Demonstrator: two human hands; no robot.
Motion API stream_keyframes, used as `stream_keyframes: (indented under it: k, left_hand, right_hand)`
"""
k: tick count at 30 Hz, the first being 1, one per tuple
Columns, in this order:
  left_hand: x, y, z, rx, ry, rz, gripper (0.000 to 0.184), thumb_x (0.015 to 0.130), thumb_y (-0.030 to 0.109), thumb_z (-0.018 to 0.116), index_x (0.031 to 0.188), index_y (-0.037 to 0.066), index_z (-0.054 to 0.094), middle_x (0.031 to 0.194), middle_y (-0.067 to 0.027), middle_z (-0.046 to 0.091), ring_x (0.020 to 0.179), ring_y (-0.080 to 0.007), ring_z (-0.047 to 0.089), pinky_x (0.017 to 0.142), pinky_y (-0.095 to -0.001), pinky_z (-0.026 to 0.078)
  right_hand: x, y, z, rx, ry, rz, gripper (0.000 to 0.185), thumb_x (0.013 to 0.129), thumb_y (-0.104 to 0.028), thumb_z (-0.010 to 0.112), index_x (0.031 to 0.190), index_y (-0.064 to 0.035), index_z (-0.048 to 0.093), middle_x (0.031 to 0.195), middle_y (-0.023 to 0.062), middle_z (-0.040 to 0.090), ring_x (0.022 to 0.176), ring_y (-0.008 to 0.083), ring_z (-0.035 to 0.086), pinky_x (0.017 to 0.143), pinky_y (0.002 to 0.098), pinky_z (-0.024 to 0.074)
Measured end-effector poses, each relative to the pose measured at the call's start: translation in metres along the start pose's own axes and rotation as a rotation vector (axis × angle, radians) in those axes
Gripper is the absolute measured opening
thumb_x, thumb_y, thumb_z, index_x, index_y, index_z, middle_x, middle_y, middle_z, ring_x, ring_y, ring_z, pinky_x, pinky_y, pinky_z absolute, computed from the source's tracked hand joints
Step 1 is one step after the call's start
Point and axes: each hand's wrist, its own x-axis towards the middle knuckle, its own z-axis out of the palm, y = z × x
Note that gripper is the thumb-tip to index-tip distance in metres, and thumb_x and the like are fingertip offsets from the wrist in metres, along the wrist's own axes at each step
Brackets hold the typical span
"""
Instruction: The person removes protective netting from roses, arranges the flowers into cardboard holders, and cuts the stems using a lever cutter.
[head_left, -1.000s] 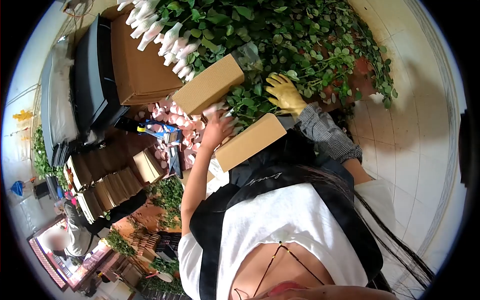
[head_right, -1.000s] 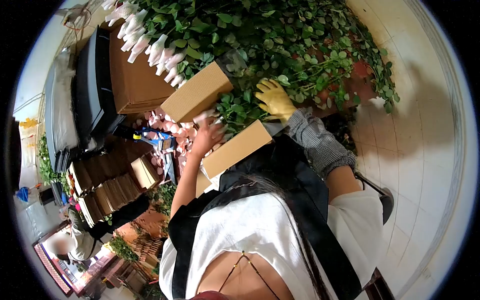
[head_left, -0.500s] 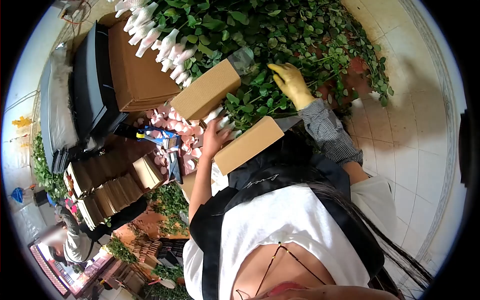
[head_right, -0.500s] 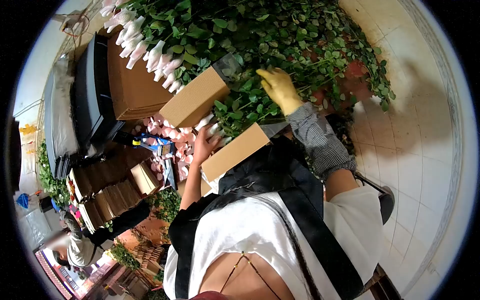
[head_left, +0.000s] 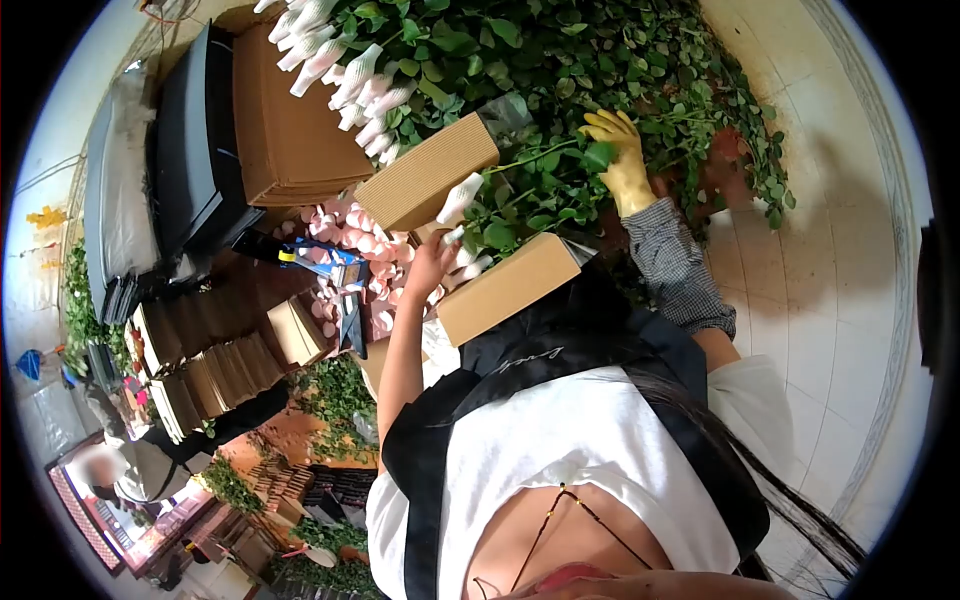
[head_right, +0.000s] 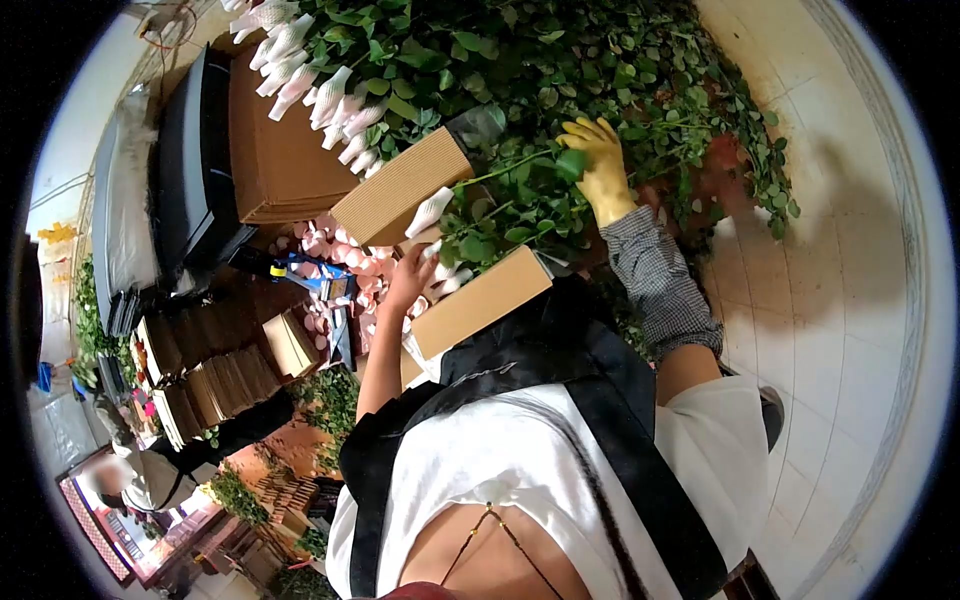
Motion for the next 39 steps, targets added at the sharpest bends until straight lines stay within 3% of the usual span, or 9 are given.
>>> stream_keyframes:
  k: [3,6,9,12,15,16,20,34,39]
  left_hand:
    - [0.003,0.014,0.001,-0.251,-0.092,-0.012,0.066,0.088,0.027,0.078,0.14,0.002,0.048,0.13,-0.0214,0.06,0.114,-0.0272,0.06,0.096,-0.0354,0.049]
    - [0.009,0.012,0.007,0.062,0.073,0.227,0.063,0.088,0.027,0.077,0.139,0.002,0.05,0.13,-0.0211,0.061,0.115,-0.0309,0.061,0.096,-0.0379,0.049]
    - [0.014,0.006,-0.004,0.165,0.042,0.099,0.057,0.085,0.027,0.074,0.135,0.006,0.056,0.12,-0.022,0.066,0.109,-0.0366,0.064,0.093,-0.0417,0.05]
    - [0.018,0.015,-0.006,0.317,0.018,0.071,0.054,0.079,0.023,0.073,0.131,0.009,0.061,0.111,-0.0232,0.069,0.104,-0.0413,0.065,0.087,-0.0463,0.052]
    - [0.02,0.02,-0.001,0.628,0.111,0.045,0.049,0.077,0.029,0.073,0.12,0.006,0.066,0.111,-0.0247,0.068,0.101,-0.0403,0.065,0.084,-0.0493,0.054]
    - [0.017,0.012,0.0,0.576,0.232,0.282,0.05,0.077,0.03,0.074,0.12,0.007,0.066,0.107,-0.0243,0.068,0.094,-0.0406,0.067,0.08,-0.05,0.055]
    - [0.014,0.029,-0.002,0.511,0.105,0.09,0.054,0.077,0.029,0.073,0.128,0.014,0.063,0.114,-0.0217,0.067,0.099,-0.0407,0.067,0.084,-0.0494,0.054]
    - [0.023,-0.042,-0.01,-0.202,0.212,0.069,0.057,0.083,0.026,0.081,0.126,-0.005,0.061,0.118,-0.0194,0.068,0.108,-0.0268,0.065,0.096,-0.0362,0.049]
    - [-0.043,0.019,-0.019,0.468,0.659,-0.013,0.022,0.086,0.014,0.072,0.103,0.003,0.066,0.091,-0.0133,0.068,0.082,-0.0327,0.066,0.073,-0.04,0.053]
  right_hand:
    - [-0.008,-0.015,-0.004,0.061,-0.036,-0.029,0.024,0.081,-0.013,0.072,0.105,-0.0134,0.072,0.12,0.0064,0.07,0.122,0.0267,0.059,0.115,0.0437,0.0359]
    - [-0.017,-0.031,0.013,0.14,-0.072,-0.059,0.029,0.084,-0.018,0.069,0.112,-0.0129,0.07,0.116,0.0049,0.071,0.118,0.0246,0.061,0.116,0.0432,0.0354]
    - [-0.008,-0.055,-0.011,0.033,-0.091,-0.087,0.027,0.086,-0.017,0.068,0.112,-0.0124,0.07,0.115,0.0067,0.07,0.116,0.0251,0.061,0.116,0.043,0.0348]
    - [-0.006,-0.052,-0.019,-0.078,-0.057,-0.155,0.039,0.095,-0.041,0.055,0.114,-0.0105,0.07,0.118,0.01,0.07,0.119,0.0277,0.061,0.117,0.0446,0.033]
    - [0.007,-0.017,-0.033,-0.202,0.082,-0.124,0.101,0.085,-0.082,0.01,0.116,-0.008,0.072,0.124,0.0124,0.069,0.124,0.0306,0.059,0.117,0.0483,0.0287]
    - [0.009,0.001,-0.036,-0.145,0.144,-0.029,0.073,0.096,-0.064,0.029,0.113,-0.008,0.072,0.122,0.0129,0.07,0.123,0.0307,0.059,0.116,0.0489,0.031]
    - [0.027,0.026,-0.084,-0.023,0.189,0.105,0.023,0.085,-0.006,0.065,0.107,-0.0077,0.072,0.114,0.0132,0.07,0.117,0.0287,0.061,0.114,0.0433,0.0384]
    - [0.024,0.0,-0.096,0.052,0.108,-0.089,0.02,0.08,-0.008,0.071,0.1,-0.0084,0.072,0.099,0.009,0.073,0.1,0.0278,0.067,0.107,0.045,0.0463]
    - [0.004,-0.002,-0.094,-0.014,0.016,-0.1,0.023,0.08,-0.01,0.073,0.103,-0.0091,0.074,0.1,0.0079,0.074,0.098,0.0256,0.068,0.105,0.0442,0.0475]
